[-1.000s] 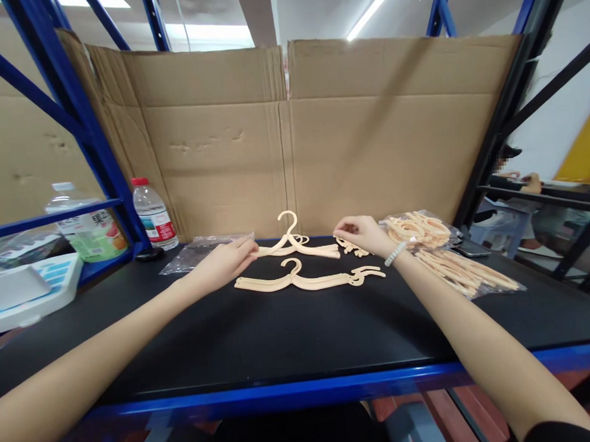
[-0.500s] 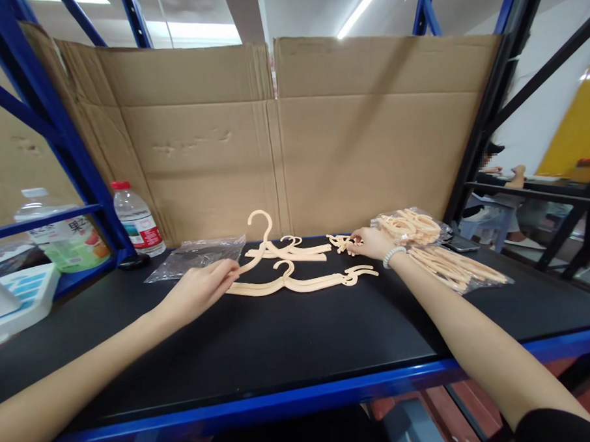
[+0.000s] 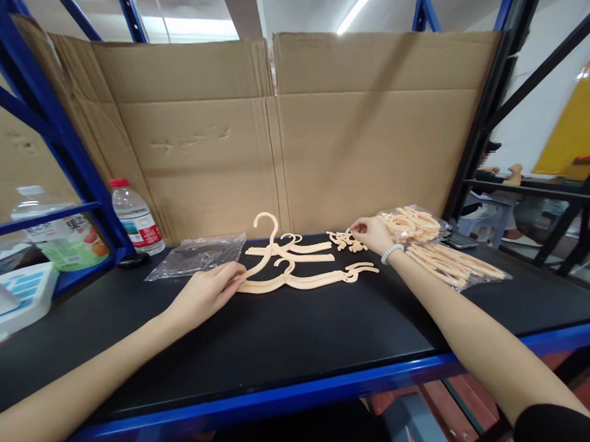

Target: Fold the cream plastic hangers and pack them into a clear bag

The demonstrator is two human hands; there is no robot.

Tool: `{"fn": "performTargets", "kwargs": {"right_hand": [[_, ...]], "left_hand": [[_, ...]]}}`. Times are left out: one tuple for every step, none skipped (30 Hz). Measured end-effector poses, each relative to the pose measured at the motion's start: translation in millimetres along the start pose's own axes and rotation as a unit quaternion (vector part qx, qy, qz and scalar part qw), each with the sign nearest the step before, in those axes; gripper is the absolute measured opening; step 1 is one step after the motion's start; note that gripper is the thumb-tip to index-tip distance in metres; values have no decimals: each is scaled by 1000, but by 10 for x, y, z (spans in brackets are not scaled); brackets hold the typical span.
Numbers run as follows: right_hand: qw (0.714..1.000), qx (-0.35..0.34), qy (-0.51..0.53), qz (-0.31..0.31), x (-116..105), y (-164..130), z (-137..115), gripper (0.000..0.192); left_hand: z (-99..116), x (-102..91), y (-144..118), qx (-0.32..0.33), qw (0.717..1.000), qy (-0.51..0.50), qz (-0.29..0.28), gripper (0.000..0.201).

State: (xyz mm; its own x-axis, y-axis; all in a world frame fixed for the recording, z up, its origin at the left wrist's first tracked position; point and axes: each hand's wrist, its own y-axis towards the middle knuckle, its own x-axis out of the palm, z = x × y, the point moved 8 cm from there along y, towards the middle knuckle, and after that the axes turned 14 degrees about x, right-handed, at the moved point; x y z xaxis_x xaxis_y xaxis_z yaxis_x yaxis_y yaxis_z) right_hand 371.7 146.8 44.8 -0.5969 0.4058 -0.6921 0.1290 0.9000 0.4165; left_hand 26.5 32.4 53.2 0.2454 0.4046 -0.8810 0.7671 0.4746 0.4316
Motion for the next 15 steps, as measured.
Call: {"fn": "performTargets", "kwargs": {"right_hand": [[999, 10, 30, 6, -60, 1, 6, 11], [998, 20, 60, 9, -120, -1, 9, 10], [995, 31, 90, 8, -178, -9, 6, 10], [992, 41, 120, 3, -230, -23, -3, 9], [987, 50, 150, -5, -275, -43, -21, 10], [982, 58, 180, -17, -313, -71, -46, 11], [975, 65, 208, -29, -342, -107, -78, 13], [968, 72, 236, -42, -364, -148, -113, 14], [960, 78, 261, -56, -375, -196, -148, 16], [952, 84, 285, -70, -374, -249, -183, 17], [944, 91, 306, -85, -361, -306, -213, 18], [935, 99, 325, -101, -335, -364, -239, 20], [926, 106, 342, -117, -297, -423, -259, 22], [918, 115, 356, -134, -247, -481, -275, 23], [909, 124, 368, -150, -188, -534, -284, 23]], "left_hand": [[2, 1, -1, -1, 1000, -5, 3, 15], [2, 2, -1, -2, 1000, -8, 6, 15], [3, 0, -1, -4, 1000, -10, 8, 14], [6, -3, 0, -4, 1000, -10, 10, 14], [11, -7, 1, -3, 1000, -7, 11, 14], [19, -11, 2, 0, 1000, -3, 11, 15], [27, -15, 1, 3, 1000, 3, 11, 16], [35, -18, 0, 7, 1000, 10, 11, 17], [41, -19, -3, 10, 1000, 15, 10, 17], [46, -19, -6, 13, 1000, 19, 10, 18], [47, -17, -10, 15, 1000, 22, 11, 18], [47, -15, -14, 16, 1000, 23, 12, 18], [44, -10, -17, 16, 999, 25, 11, 18], [42, -4, -21, 16, 999, 28, 10, 17], [40, 5, -24, 16, 999, 31, 8, 17]]}}
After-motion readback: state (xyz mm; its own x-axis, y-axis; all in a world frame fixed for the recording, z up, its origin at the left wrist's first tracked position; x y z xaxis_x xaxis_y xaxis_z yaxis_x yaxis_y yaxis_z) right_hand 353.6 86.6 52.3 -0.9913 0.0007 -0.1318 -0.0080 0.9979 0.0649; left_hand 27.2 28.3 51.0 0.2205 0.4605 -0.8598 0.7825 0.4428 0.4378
